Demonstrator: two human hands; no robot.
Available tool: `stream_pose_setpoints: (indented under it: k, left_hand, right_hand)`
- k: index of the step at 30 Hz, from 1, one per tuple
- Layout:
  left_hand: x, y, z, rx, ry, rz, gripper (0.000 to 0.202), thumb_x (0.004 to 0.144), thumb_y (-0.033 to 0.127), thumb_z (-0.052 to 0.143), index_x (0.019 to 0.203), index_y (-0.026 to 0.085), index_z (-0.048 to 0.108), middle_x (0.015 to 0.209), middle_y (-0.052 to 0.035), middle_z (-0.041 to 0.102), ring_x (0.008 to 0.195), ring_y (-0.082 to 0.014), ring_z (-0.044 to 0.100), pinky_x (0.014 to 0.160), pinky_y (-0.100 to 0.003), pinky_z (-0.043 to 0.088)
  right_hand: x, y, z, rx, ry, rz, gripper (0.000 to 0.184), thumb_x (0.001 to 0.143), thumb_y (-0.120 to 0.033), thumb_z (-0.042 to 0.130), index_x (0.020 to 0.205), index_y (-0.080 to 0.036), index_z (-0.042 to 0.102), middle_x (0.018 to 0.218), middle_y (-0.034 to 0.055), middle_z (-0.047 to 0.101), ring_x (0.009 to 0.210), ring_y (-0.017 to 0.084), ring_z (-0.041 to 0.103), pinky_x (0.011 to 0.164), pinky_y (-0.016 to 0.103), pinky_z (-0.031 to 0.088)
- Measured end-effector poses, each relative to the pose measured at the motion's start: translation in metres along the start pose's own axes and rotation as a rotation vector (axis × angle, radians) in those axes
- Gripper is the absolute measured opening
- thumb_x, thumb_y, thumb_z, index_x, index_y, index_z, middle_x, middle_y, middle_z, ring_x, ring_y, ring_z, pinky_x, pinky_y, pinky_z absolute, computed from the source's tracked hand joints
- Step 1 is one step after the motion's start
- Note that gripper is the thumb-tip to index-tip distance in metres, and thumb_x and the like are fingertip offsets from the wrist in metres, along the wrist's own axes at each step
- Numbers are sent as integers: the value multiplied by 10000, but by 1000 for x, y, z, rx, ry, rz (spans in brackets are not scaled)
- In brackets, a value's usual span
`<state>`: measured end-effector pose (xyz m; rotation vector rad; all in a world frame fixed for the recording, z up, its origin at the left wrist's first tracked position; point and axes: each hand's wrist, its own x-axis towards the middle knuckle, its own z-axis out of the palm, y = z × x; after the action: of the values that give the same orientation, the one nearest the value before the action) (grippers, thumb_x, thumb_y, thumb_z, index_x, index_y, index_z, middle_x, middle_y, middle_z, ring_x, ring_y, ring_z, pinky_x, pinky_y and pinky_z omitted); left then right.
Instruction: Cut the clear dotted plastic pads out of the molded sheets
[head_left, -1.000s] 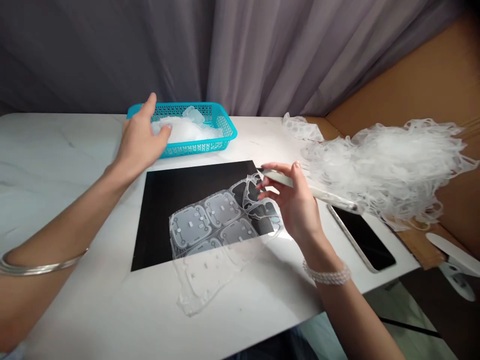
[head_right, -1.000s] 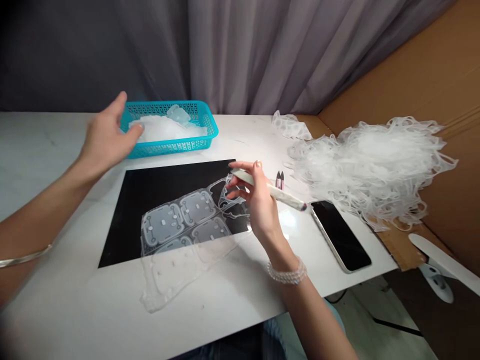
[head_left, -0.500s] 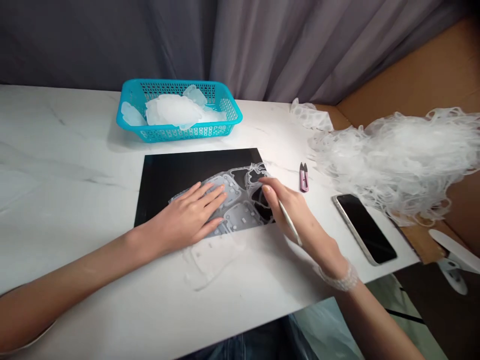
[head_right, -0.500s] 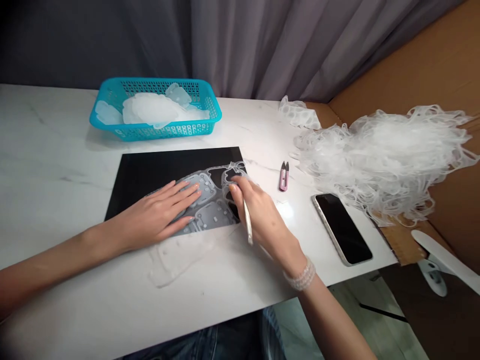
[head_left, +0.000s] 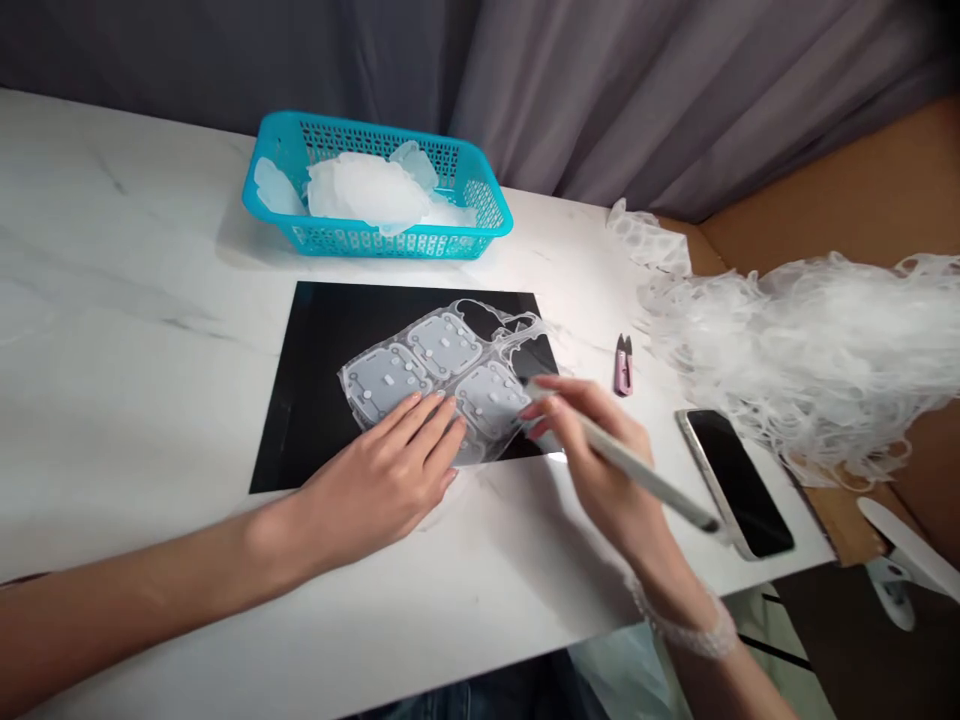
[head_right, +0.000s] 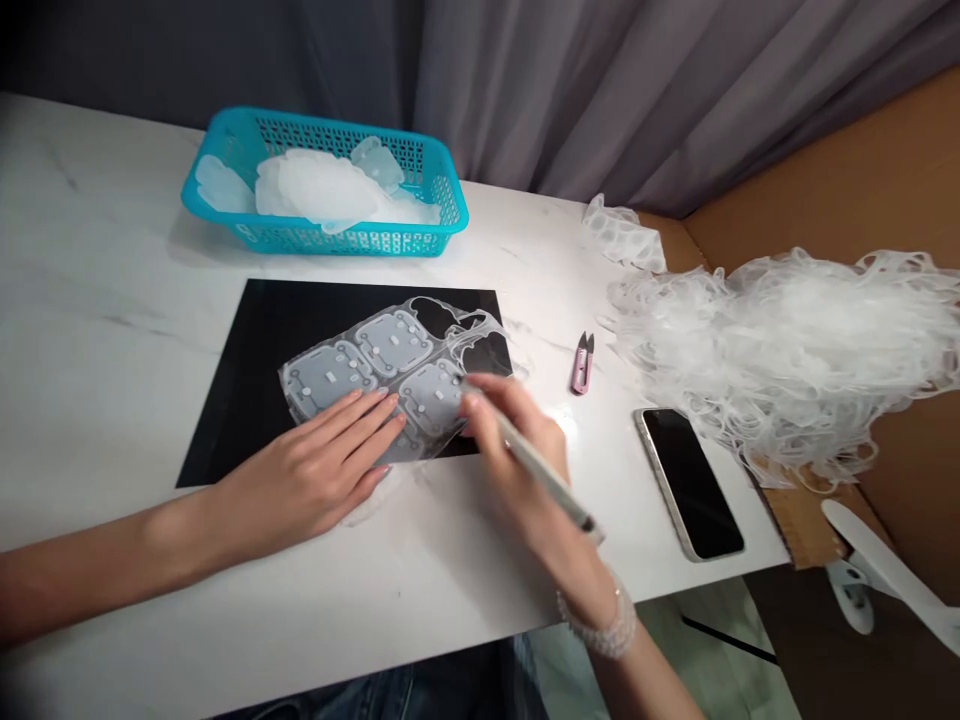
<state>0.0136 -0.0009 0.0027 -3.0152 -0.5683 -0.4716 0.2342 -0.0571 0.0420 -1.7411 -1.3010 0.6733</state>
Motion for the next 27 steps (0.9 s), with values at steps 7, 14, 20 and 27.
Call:
stream_pose_setpoints:
  k: [7, 14, 20, 27]
  left_hand:
    - [1, -1, 2, 31, 24, 18, 389, 965, 172, 474, 1274, -30, 597, 1330, -301, 598, 1259, -413, 577, 1092, -528, 452]
    - [-3, 1, 5, -20, -2, -16, 378, 962, 149, 482, 1306, 18, 567, 1382, -264, 573, 1335, -385, 509, 1153, -512, 397]
    - [-4, 1, 4, -81, -38, -68, 402, 966, 162, 468, 1347, 55, 535, 1438, -252, 526, 1390, -360, 444, 1188, -509, 350]
    - [-3, -1, 2, -30, -18, 20, 444, 919, 161, 508, 1330, -6, 530, 1374, -328, 547, 1308, -431, 521, 1125, -548, 405]
  right_hand:
    - [-23, -7, 26, -213, -189, -247, 122, 984, -219, 534, 1026, -210, 648, 921, 53, 732, 802, 178, 705, 727, 298, 567]
    - [-18, -5, 34, -355, -176, -500, 147, 993, -112, 494, 1065, -207, 580, 897, 55, 676, 799, 169, 650, 691, 286, 533]
    - [-26, -17, 28, -540, -284, -556, 213, 979, -46, 393, 935, -171, 559, 763, 70, 588, 684, 193, 543, 570, 313, 492]
    - [-29, -14, 13, -638, -358, -700, 259, 1006, -55, 375, 1196, -51, 550, 962, 179, 663, 988, 263, 603, 805, 381, 588]
